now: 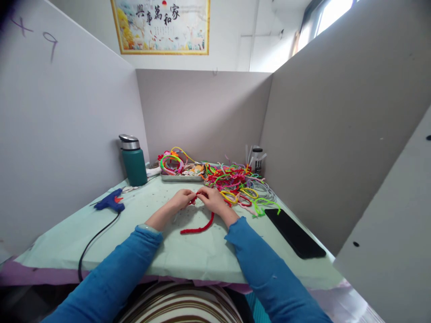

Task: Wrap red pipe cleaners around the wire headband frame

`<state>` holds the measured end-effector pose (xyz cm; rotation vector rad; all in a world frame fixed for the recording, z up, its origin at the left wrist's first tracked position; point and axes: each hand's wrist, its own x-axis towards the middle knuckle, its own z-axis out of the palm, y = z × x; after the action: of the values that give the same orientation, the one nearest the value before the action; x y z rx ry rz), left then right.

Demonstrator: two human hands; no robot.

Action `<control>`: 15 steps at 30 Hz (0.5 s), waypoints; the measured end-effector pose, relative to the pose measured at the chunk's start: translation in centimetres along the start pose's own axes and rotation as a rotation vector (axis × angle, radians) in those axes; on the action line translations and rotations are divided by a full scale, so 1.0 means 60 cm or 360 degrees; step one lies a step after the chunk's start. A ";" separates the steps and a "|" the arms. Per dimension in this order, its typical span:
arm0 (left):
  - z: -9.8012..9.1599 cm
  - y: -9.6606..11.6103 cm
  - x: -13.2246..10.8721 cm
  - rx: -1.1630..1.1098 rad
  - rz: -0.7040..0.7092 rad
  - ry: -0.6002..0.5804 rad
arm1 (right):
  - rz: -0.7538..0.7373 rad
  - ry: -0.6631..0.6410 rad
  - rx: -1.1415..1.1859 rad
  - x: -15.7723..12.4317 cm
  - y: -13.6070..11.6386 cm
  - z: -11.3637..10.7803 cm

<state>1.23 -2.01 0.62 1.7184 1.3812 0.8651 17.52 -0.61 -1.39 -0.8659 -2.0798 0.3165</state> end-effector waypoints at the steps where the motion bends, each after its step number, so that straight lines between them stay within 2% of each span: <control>1: 0.000 0.000 0.000 -0.0028 -0.0004 -0.0009 | 0.0003 -0.0002 0.0002 0.000 0.000 0.000; 15: 0.000 0.000 -0.003 -0.0131 -0.0050 -0.0077 | 0.0018 -0.0054 0.0057 0.000 -0.004 -0.003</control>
<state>1.21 -2.17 0.63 1.6408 1.3195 0.8457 17.52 -0.81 -1.14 -0.8565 -2.0952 0.3756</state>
